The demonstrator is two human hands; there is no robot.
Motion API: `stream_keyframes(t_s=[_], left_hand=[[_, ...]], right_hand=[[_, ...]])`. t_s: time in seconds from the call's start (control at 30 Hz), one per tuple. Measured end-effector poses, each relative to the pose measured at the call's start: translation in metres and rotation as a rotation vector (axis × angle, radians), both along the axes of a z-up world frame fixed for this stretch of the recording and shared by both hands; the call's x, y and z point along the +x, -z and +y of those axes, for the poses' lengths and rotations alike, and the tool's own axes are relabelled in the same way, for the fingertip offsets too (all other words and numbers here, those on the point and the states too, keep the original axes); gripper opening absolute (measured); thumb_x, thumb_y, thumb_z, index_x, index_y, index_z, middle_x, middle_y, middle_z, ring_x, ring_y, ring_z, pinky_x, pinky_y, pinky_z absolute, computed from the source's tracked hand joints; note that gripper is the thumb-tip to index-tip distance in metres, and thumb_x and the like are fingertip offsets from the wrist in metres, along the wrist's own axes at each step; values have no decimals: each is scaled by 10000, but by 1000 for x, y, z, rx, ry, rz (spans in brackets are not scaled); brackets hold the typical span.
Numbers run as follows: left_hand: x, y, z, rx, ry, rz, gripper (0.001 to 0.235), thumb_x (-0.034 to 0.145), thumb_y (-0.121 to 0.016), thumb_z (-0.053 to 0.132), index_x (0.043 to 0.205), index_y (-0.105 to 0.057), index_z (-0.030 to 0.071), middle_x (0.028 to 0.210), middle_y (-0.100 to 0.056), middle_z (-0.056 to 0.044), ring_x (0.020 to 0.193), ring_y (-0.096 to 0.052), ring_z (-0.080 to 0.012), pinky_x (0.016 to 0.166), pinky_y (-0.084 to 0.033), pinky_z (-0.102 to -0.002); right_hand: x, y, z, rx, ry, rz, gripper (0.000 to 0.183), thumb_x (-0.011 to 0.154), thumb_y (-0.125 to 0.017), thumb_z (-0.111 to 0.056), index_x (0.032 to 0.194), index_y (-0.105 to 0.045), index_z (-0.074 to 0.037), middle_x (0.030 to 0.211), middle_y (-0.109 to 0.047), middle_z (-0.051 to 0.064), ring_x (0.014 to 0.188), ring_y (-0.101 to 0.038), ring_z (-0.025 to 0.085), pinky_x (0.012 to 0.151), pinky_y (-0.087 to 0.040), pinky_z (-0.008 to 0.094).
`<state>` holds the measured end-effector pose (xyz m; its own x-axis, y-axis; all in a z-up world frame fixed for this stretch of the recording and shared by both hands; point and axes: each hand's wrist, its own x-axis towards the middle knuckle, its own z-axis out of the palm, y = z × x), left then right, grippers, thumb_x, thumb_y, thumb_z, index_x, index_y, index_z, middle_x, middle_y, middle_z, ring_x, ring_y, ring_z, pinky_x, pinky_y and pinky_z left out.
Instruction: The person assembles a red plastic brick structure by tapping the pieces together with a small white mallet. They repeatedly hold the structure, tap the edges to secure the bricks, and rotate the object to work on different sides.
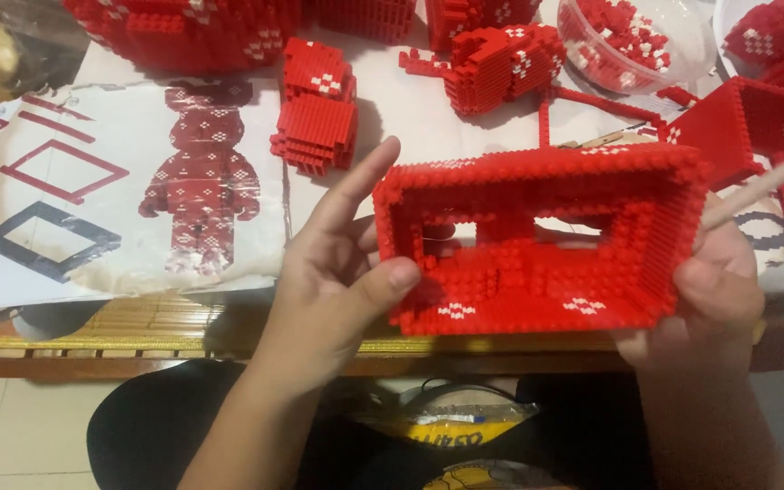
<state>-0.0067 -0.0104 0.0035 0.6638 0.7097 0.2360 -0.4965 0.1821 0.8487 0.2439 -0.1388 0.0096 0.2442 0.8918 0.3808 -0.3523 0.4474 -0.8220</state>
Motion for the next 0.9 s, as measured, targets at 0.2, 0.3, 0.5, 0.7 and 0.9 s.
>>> stream_keyframes(t_s=[0.2,0.3,0.5,0.7,0.9], left_hand=[[3,0,1,-147,0,-1,863,861,-751,258,1600,-340,84,1207,-691,-185,923,-651,-171,848,-557,-297],[6,5,-3,-152,-8,-28,977,821,-813,258,1623,-277,102,1024,-749,-193,708,-642,-100,636,-539,-222],[29,18,-20,-170,18,-182,900,748,-894,403,1430,-468,-2,1213,-681,-166,1127,-686,-296,1042,-588,-431],[20,42,-7,221,46,-194,755,791,-900,368,1384,-539,73,1332,-632,-64,1270,-638,-240,1087,-568,-384],[27,33,-14,82,177,-388,463,928,-809,142,1302,-563,25,1453,-562,-278,1397,-570,-383,1240,-485,-530]], right_hand=[[-25,-35,-6,-317,168,-54,590,843,-705,-208,1314,-513,91,1187,-685,281,1070,-731,494,884,-666,589],[-22,-28,-6,-264,147,12,641,797,-704,-127,1341,-494,139,1181,-673,323,1091,-709,538,908,-641,645],[-6,11,6,117,-117,-149,362,925,-666,31,1281,-599,29,1215,-645,135,1139,-687,271,929,-711,297],[-4,15,16,197,-268,-53,217,1032,-797,-249,1218,-718,-170,1216,-732,24,1202,-652,168,962,-605,354],[48,17,-16,-69,-541,390,211,665,-428,279,730,-568,134,1585,-369,328,1575,-201,492,1243,-207,693]])
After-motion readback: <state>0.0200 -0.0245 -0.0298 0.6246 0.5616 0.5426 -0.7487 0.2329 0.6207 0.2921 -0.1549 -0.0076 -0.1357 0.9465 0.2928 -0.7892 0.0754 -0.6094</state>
